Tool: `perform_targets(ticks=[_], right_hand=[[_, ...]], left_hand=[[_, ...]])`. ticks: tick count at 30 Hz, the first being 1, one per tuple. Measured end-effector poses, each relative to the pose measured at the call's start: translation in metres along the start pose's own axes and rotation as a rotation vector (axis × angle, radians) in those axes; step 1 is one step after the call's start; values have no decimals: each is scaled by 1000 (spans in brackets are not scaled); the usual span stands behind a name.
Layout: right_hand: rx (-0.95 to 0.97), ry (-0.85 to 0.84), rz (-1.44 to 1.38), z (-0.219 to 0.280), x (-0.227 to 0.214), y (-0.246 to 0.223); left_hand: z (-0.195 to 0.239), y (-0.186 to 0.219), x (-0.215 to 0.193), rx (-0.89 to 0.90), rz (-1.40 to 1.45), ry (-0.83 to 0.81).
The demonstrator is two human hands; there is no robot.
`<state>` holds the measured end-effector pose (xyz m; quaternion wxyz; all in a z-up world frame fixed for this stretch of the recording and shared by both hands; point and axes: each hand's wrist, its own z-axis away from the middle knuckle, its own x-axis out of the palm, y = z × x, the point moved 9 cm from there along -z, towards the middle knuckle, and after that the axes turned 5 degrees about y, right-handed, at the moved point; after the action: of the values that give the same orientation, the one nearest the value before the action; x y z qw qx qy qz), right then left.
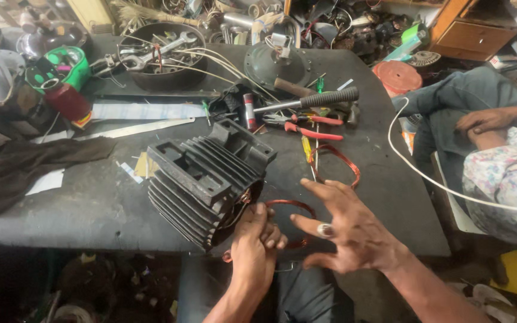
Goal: The person works on a finned metal electrical component, inserting copper wire into slots and securing it with small white paper pieces. The person uses scissors to cut the paper and pliers to adjust the wire.
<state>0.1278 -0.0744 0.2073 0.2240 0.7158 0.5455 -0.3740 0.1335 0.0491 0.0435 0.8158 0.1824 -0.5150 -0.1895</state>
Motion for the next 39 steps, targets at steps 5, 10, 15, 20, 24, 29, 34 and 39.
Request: perform_targets(ticks=[5, 10, 15, 20, 24, 29, 34, 39], right_hand=[[-72, -169, 149, 16, 21, 9], [-58, -70, 118, 30, 25, 0], [-18, 15, 60, 27, 25, -8], [180, 259, -98, 2, 1, 1], [517, 308, -424, -10, 39, 27], [600, 396, -406, -13, 53, 67], [1182, 438, -1041, 19, 130, 144], [1217, 442, -1337, 13, 172, 151]], left_hand=[[-1, -3, 2, -16, 127, 84], [-3, 1, -10, 132, 115, 163], [-1, -8, -22, 149, 86, 227], [-2, 2, -18, 251, -30, 271], [-4, -7, -20, 271, -104, 274], [-7, -12, -27, 238, -133, 280], [-6, -12, -25, 270, -41, 204], [-5, -5, -16, 294, -91, 233]])
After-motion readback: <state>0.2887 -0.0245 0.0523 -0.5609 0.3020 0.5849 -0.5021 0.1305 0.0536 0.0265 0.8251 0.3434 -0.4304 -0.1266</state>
